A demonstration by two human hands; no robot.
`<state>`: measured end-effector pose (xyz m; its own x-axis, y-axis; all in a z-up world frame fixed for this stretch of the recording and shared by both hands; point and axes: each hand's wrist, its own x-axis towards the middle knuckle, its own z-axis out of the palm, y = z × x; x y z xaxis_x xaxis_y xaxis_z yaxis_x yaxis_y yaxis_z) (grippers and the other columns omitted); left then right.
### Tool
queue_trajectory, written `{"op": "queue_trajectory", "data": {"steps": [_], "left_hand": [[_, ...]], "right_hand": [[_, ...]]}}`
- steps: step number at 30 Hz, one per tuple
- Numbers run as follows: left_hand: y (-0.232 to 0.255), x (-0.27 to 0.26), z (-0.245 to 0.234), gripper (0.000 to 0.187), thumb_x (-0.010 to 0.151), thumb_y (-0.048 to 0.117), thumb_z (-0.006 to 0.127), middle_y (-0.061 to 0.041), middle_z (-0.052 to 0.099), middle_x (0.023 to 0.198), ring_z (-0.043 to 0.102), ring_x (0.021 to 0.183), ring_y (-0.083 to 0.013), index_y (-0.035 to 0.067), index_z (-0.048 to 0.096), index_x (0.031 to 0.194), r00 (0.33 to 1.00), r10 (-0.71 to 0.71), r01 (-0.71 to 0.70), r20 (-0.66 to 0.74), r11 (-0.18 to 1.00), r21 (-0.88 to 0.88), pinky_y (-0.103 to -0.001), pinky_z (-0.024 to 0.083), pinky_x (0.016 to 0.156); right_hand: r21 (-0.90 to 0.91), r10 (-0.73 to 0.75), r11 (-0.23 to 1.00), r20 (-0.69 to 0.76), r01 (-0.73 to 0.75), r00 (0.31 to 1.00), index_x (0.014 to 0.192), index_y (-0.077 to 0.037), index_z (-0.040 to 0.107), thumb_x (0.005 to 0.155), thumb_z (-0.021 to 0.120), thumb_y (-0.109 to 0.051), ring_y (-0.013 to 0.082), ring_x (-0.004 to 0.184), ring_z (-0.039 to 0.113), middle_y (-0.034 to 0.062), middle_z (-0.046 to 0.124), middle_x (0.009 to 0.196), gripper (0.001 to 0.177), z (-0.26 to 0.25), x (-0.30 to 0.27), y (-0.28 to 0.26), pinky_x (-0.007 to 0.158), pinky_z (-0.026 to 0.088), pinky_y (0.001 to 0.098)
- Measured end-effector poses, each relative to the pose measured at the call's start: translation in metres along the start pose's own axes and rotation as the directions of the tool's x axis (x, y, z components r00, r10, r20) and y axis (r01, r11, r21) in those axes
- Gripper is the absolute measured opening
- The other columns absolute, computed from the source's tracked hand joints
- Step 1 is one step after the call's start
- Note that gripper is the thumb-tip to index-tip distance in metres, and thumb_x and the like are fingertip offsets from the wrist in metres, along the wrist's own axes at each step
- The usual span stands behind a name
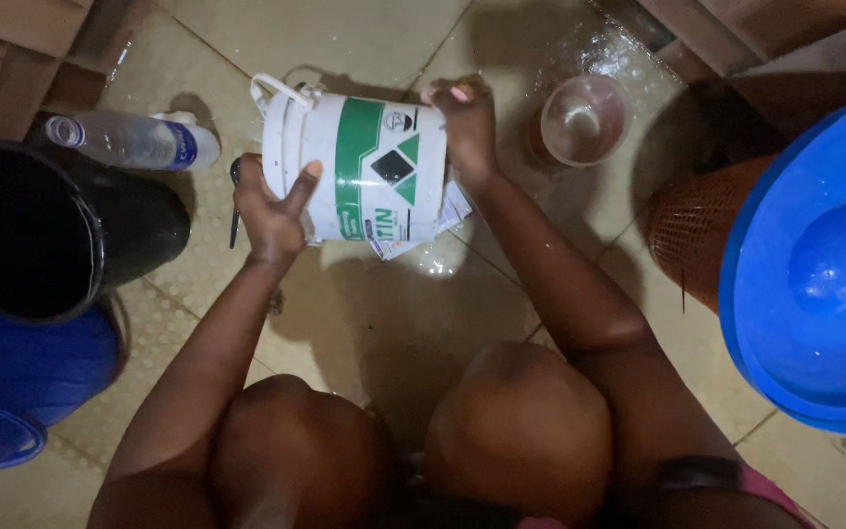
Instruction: The person washes plastic buckets and lids by hand and with a cloth. They pour water into a white bucket, scrub its exterior, and then clean a blue lid using a cloth while kneeling on the floor.
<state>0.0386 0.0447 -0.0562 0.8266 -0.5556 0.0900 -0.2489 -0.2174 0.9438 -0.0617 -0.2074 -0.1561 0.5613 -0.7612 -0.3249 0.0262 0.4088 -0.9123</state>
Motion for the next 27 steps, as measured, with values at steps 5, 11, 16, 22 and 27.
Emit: {"op": "queue_trajectory", "data": {"steps": [5, 11, 16, 22, 27], "left_hand": [[-0.006, 0.007, 0.006, 0.038, 0.092, 0.011, 0.085, -0.010, 0.069, 0.106, 0.064, 0.098, -0.0162, -0.002, 0.055, 0.110, 0.978, -0.077, 0.072, -0.195, 0.997, -0.033, -0.031, 0.052, 0.093], [-0.017, 0.027, -0.002, 0.040, 0.092, 0.012, 0.088, -0.010, 0.071, 0.109, 0.065, 0.100, -0.0161, -0.002, 0.058, 0.114, 0.969, -0.057, 0.048, -0.240, 0.998, -0.044, -0.031, 0.052, 0.095], [-0.010, 0.030, -0.006, 0.044, 0.094, 0.016, 0.089, -0.010, 0.073, 0.112, 0.067, 0.104, -0.0164, -0.002, 0.057, 0.118, 0.981, -0.049, 0.050, -0.186, 0.999, 0.004, -0.032, 0.053, 0.097], [-0.003, 0.033, -0.013, 0.051, 0.090, 0.015, 0.089, -0.011, 0.072, 0.116, 0.068, 0.106, -0.0182, -0.001, 0.055, 0.125, 0.996, -0.016, 0.015, -0.083, 1.000, -0.008, -0.032, 0.054, 0.097], [-0.012, 0.027, -0.015, 0.047, 0.092, 0.015, 0.090, -0.011, 0.071, 0.112, 0.068, 0.104, -0.0182, -0.002, 0.056, 0.120, 0.994, -0.028, 0.030, -0.110, 1.000, 0.010, -0.032, 0.055, 0.096]], "right_hand": [[0.097, -0.515, 0.857, 0.126, 0.506, 0.848, 0.100, -0.003, 0.050, 0.099, 0.070, -0.007, 0.0157, 0.088, 0.064, 0.0071, 0.063, 0.095, 0.020, 0.018, -0.007, 0.018, 0.083, 0.058, 0.0293], [-0.205, -0.148, 0.964, 0.115, 0.170, 0.982, 0.114, -0.009, 0.060, 0.111, 0.053, -0.029, 0.0062, 0.074, 0.046, -0.0013, 0.052, 0.084, 0.022, -0.002, -0.096, 0.052, 0.065, 0.041, 0.0235], [0.299, -0.264, 0.937, 0.275, 0.178, 0.925, 0.101, -0.011, 0.051, 0.116, 0.057, -0.029, 0.0036, 0.078, 0.047, -0.0067, 0.048, 0.089, 0.024, -0.009, -0.065, 0.103, 0.068, 0.043, 0.0244], [0.243, -0.231, 0.947, 0.060, 0.210, 0.971, 0.107, -0.009, 0.054, 0.103, 0.058, -0.024, 0.0106, 0.076, 0.051, 0.0014, 0.053, 0.090, 0.016, 0.031, 0.007, 0.033, 0.066, 0.047, 0.0279], [0.491, -0.244, 0.862, 0.189, 0.123, 0.951, 0.105, -0.005, 0.057, 0.105, 0.050, -0.023, 0.0120, 0.091, 0.058, 0.0026, 0.060, 0.097, 0.020, 0.032, 0.026, 0.073, 0.084, 0.050, 0.0289]]}}
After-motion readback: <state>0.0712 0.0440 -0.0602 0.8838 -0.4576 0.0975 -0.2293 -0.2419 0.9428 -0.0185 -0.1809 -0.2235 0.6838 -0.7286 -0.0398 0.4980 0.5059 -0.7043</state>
